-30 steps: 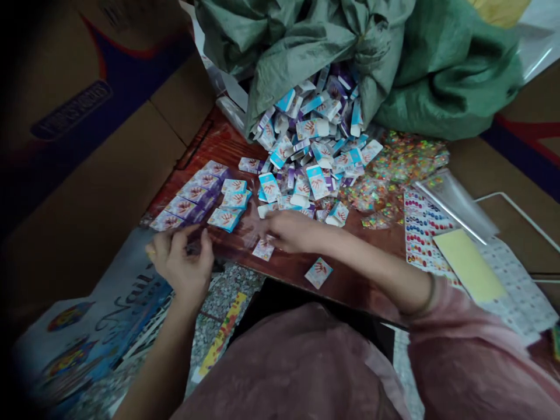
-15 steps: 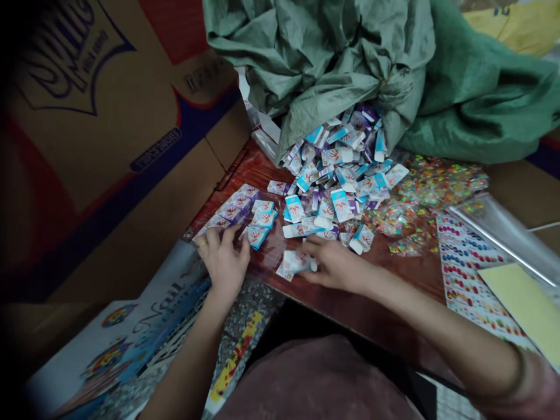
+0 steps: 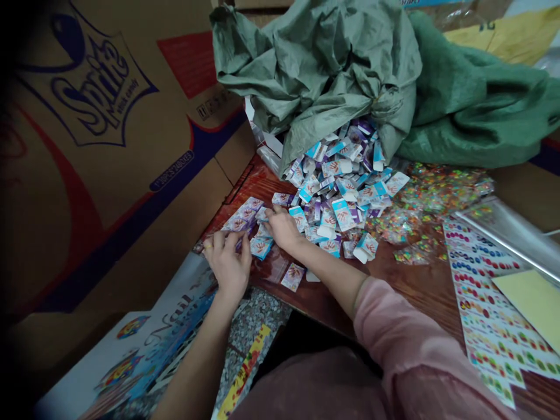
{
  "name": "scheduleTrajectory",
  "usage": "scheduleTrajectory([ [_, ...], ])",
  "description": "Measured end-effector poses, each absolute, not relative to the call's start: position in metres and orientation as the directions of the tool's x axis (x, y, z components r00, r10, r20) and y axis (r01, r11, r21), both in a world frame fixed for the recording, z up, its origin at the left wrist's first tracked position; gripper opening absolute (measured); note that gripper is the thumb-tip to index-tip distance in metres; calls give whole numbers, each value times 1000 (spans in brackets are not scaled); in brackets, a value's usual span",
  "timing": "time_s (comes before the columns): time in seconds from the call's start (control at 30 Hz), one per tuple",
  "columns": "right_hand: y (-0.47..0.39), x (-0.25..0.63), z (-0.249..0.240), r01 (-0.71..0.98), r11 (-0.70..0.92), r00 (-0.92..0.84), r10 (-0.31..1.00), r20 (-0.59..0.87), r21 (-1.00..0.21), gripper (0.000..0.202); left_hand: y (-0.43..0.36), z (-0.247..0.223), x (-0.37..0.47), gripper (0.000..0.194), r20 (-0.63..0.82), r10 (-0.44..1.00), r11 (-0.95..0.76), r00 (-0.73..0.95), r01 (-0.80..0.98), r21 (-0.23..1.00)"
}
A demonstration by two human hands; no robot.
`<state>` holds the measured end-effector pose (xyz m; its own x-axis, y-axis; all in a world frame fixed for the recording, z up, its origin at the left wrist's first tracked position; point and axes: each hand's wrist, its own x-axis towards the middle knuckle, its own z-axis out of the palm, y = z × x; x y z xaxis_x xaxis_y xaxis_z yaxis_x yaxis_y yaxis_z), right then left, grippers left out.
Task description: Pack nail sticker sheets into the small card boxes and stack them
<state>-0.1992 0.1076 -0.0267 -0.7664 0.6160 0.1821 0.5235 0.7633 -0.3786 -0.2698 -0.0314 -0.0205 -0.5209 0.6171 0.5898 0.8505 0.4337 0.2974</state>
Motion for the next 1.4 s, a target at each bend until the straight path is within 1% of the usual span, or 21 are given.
scheduleTrajectory([
  [0.1,108,-196,-25,524,762,-757,622,202,-381,24,-35,-25,-265,23,622,598,399,-505,861,316],
  [0.17,108,-188,-24,511,761,-750,622,224,-401,24,-40,-29,-255,22,660,580,338,-477,879,338],
  [0.23,108,-178,-23,491,759,-754,616,228,-428,20,-46,-33,-242,22,655,631,258,-416,909,329],
  [0.3,108,-169,-25,461,762,-788,587,185,-455,17,-49,-37,-228,21,574,735,222,-360,928,298],
  [0.37,108,-164,-28,433,769,-826,547,134,-470,22,-50,-41,-217,21,460,806,272,-374,923,273],
  [0.47,106,-162,-33,424,791,-856,509,91,-440,29,-47,-45,-212,21,329,820,414,-469,882,226],
  [0.57,103,-164,-36,430,801,-868,494,55,-418,31,-43,-45,-215,20,248,817,491,-520,854,172],
  [0.63,101,-165,-36,436,788,-864,502,43,-435,27,-41,-46,-217,19,219,810,521,-545,839,161],
  [0.8,95,-170,-37,425,757,-859,511,42,-496,23,-36,-52,-223,21,167,785,555,-597,796,241],
  [0.9,91,-175,-41,429,732,-849,527,39,-529,24,-32,-58,-227,21,177,771,558,-612,783,274],
  [1.07,84,-186,-54,483,632,-780,625,29,-606,29,-28,-65,-232,19,259,749,538,-610,788,299],
  [1.13,82,-189,-57,496,587,-750,661,26,-640,31,-27,-67,-233,18,262,751,524,-606,788,323],
  [1.23,81,-188,-58,486,545,-729,684,27,-683,33,-27,-68,-236,15,249,741,512,-623,765,392],
  [1.4,84,-184,-54,551,476,-634,773,26,-685,33,-26,-70,-238,11,254,728,480,-637,738,474],
])
